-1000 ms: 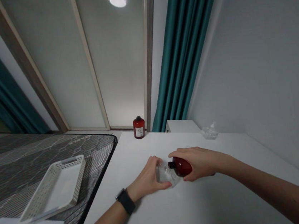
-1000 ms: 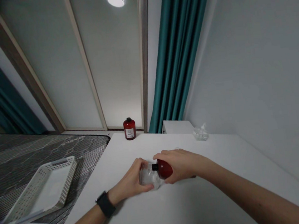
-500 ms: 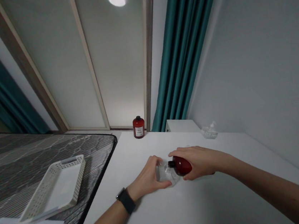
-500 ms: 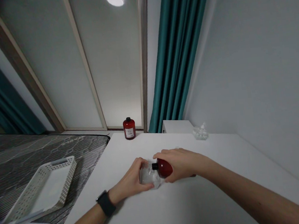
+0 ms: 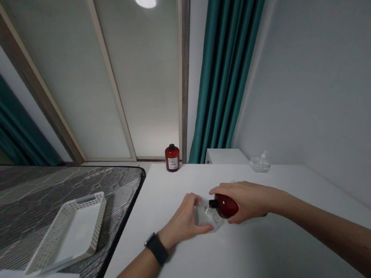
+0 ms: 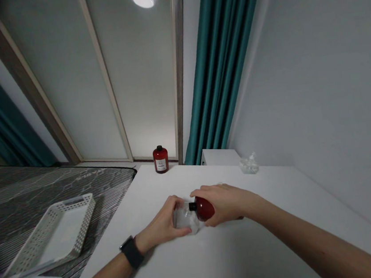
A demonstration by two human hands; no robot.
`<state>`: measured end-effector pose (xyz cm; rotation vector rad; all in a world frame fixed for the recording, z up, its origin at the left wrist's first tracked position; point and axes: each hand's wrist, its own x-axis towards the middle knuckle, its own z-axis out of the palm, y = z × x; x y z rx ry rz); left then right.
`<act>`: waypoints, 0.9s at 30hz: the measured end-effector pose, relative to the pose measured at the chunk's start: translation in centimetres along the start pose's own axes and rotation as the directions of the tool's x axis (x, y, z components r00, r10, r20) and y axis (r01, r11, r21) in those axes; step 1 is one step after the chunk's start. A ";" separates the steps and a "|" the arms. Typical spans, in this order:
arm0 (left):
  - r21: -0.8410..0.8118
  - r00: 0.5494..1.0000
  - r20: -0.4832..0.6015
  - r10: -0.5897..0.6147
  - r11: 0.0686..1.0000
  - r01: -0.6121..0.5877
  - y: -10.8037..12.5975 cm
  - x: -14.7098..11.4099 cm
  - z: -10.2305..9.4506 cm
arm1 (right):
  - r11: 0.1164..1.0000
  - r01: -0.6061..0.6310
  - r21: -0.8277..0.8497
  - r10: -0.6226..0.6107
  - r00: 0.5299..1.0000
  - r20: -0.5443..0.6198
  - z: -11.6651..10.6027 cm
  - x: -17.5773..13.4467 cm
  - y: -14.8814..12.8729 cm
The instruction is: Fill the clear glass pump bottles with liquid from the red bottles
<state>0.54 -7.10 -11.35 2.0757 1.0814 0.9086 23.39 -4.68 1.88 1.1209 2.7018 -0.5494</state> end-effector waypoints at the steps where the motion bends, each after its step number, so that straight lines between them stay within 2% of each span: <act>1: 0.001 1.000 -0.001 -0.001 1.000 0.001 0.0 0.0 0.0 | 1.000 -0.003 0.005 0.003 1.000 0.002 0.0 0.0 0.0; 27: -0.006 1.000 -0.021 0.019 1.000 -0.019 -0.5 0.2 0.4 | 1.000 -0.003 -0.002 0.003 1.000 0.001 -0.2 0.1 -0.1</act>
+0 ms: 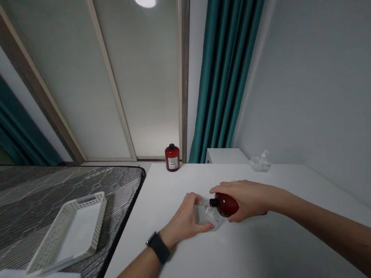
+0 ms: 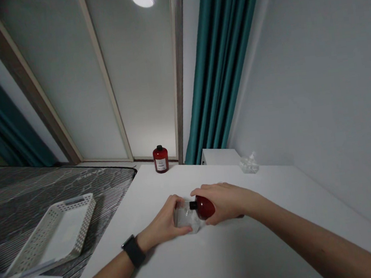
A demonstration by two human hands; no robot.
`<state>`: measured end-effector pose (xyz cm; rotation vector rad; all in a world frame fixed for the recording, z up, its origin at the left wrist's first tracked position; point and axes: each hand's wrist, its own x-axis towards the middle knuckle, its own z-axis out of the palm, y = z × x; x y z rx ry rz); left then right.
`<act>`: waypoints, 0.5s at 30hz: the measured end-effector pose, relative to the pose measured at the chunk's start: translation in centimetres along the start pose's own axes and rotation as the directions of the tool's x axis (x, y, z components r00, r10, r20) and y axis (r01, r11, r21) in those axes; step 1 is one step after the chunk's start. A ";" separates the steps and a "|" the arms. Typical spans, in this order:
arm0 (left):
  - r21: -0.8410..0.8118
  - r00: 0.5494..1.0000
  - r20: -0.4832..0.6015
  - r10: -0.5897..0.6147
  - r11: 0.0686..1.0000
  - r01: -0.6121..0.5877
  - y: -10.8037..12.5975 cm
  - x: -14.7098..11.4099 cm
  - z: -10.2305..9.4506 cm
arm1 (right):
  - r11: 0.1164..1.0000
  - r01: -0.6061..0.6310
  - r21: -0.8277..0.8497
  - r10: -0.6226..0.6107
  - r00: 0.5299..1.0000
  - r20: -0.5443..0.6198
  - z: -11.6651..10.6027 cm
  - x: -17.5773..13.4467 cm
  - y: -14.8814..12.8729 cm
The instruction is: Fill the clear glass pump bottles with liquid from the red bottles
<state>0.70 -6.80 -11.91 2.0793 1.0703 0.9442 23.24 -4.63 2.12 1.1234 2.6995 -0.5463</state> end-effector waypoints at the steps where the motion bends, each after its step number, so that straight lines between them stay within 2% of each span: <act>1: 0.002 1.000 0.000 0.001 1.000 -0.001 0.0 0.0 0.0 | 1.000 0.002 -0.001 -0.002 1.000 -0.002 0.0 0.0 0.0; 15: 0.005 1.000 0.012 -0.006 1.000 0.006 0.1 -0.1 -0.2 | 1.000 0.002 -0.001 -0.002 1.000 0.003 0.0 0.0 0.0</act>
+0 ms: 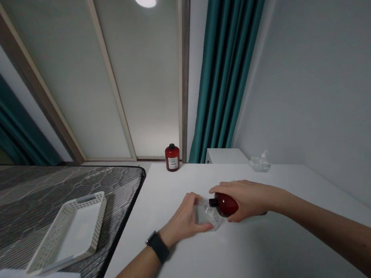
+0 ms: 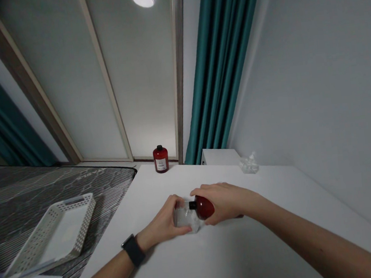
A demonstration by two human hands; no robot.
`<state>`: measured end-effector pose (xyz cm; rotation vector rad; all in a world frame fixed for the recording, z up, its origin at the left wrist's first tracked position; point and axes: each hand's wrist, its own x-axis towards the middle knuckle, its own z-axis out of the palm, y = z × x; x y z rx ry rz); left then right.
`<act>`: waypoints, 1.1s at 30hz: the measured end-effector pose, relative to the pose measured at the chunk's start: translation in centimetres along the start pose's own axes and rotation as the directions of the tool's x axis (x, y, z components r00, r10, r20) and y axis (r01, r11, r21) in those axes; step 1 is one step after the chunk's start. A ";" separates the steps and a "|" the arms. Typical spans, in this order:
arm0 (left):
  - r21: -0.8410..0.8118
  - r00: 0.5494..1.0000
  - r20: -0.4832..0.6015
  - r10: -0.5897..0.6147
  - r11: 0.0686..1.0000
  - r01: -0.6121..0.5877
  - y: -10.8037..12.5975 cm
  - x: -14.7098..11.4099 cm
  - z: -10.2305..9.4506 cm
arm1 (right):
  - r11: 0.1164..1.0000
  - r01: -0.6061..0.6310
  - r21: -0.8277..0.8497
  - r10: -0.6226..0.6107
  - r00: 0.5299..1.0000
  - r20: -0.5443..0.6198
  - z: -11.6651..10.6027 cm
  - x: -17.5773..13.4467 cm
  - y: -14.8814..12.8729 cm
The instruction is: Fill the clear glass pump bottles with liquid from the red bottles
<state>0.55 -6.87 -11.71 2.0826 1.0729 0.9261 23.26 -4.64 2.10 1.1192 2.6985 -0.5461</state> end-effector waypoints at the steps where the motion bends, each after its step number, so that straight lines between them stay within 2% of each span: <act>1: 0.000 1.000 0.000 -0.003 1.000 0.003 0.0 0.0 0.0 | 1.000 0.003 0.000 -0.003 1.000 -0.001 0.0 0.0 0.0; 33: 0.013 1.000 -0.001 0.002 1.000 -0.002 0.1 -0.1 -0.1 | 1.000 0.005 0.003 -0.005 1.000 0.005 -0.2 0.1 -0.1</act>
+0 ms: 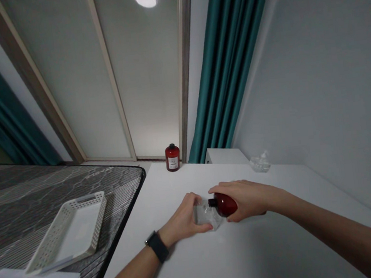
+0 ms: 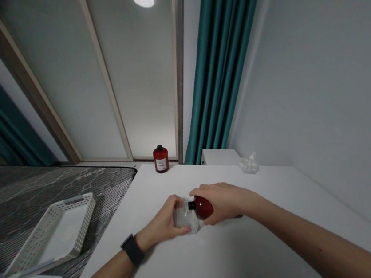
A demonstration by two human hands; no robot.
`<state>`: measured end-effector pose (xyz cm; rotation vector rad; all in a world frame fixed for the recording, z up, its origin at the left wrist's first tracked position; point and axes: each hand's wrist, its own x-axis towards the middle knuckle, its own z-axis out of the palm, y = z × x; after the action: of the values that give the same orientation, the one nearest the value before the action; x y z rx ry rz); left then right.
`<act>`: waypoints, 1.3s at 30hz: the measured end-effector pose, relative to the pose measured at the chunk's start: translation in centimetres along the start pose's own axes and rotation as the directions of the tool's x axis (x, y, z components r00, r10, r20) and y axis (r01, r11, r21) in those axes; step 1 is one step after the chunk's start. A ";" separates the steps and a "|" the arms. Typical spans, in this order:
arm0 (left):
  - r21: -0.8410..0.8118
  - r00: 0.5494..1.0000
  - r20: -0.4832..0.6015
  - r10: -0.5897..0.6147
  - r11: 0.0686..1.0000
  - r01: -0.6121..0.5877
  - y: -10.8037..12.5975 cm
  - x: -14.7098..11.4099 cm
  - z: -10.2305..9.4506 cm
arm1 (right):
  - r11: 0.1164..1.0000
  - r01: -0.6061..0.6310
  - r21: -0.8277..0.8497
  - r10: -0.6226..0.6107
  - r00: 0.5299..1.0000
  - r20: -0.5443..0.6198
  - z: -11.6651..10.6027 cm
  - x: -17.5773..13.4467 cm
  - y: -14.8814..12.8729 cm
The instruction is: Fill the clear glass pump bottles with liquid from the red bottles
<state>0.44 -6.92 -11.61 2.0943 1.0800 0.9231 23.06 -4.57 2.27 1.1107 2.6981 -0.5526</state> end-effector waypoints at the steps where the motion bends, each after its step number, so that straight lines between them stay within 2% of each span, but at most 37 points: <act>1: -0.002 1.000 0.000 -0.002 1.000 0.002 0.0 0.0 0.0 | 1.000 -0.002 -0.001 0.002 1.000 0.000 0.0 0.0 0.0; 39: 0.003 1.000 0.028 -0.013 1.000 0.012 0.3 -0.1 -0.4 | 1.000 -0.006 -0.029 0.006 1.000 0.001 0.0 0.1 -0.3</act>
<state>0.25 -7.04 -11.21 2.0944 1.0796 0.8841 22.74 -4.69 2.34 1.1107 2.6915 -0.5115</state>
